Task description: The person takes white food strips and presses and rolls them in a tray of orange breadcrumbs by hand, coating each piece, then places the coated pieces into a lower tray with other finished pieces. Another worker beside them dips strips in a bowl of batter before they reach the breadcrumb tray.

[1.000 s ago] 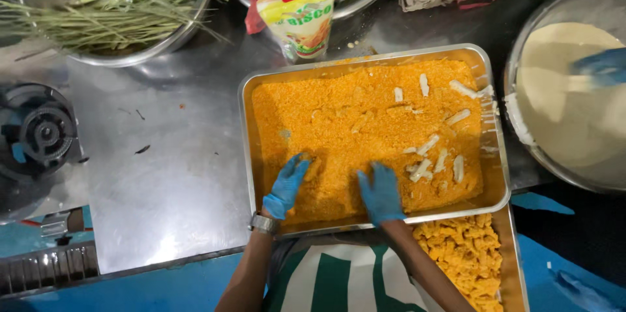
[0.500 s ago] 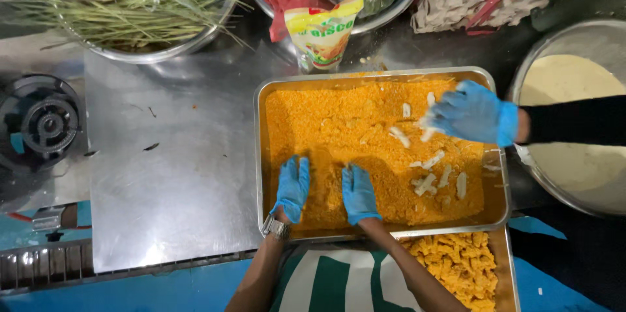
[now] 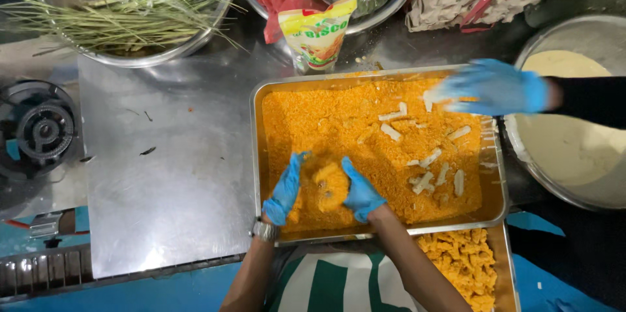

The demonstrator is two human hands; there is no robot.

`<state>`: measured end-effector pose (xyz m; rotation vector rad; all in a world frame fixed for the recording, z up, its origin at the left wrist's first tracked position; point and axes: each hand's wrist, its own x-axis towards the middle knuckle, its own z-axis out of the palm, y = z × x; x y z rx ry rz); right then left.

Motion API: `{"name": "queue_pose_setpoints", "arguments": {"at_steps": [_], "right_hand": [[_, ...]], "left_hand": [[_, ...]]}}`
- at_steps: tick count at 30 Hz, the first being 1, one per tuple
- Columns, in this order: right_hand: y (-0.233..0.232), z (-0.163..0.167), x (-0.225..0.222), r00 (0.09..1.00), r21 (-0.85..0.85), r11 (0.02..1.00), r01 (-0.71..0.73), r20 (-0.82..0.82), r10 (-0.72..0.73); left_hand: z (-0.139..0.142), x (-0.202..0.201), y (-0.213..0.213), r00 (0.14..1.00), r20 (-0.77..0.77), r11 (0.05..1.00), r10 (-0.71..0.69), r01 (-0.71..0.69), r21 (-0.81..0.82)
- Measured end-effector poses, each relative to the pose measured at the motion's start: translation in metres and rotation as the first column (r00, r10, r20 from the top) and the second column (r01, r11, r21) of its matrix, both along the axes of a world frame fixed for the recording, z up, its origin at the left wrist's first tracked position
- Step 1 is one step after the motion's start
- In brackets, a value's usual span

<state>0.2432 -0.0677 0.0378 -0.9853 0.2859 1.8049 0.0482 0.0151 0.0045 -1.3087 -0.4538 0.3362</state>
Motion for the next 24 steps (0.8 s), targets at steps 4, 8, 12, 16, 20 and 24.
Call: {"name": "queue_pose_setpoints", "arguments": {"at_steps": [4,8,12,16,20,24], "right_hand": [[-0.008,-0.018,0.014,0.996,0.049,0.995,-0.087,0.008,0.087],[-0.020,-0.038,0.023,-0.059,-0.269,0.932,-0.244,0.963,0.262],[0.000,-0.042,0.020,0.423,-0.278,0.961,0.009,0.871,0.248],[0.030,-0.032,0.007,0.648,-0.149,0.984,0.099,0.760,0.050],[0.050,-0.023,-0.003,0.399,-0.171,0.983,0.060,0.907,0.134],[0.080,-0.014,-0.008,0.649,-0.200,0.971,0.128,0.758,0.071]], "left_hand": [[0.020,0.015,0.046,0.900,0.410,0.942,-0.146,0.000,0.335],[0.005,0.053,0.092,-0.110,0.568,0.444,0.816,0.748,-0.493],[-0.003,0.086,0.107,-0.109,0.222,0.197,0.969,0.885,-0.423],[-0.001,0.100,0.105,-0.169,0.074,0.182,0.983,0.956,-0.232],[0.003,0.109,0.107,0.033,0.224,0.101,0.974,0.822,-0.561],[0.004,0.111,0.108,0.055,-0.018,-0.058,0.998,0.956,-0.286]]}}
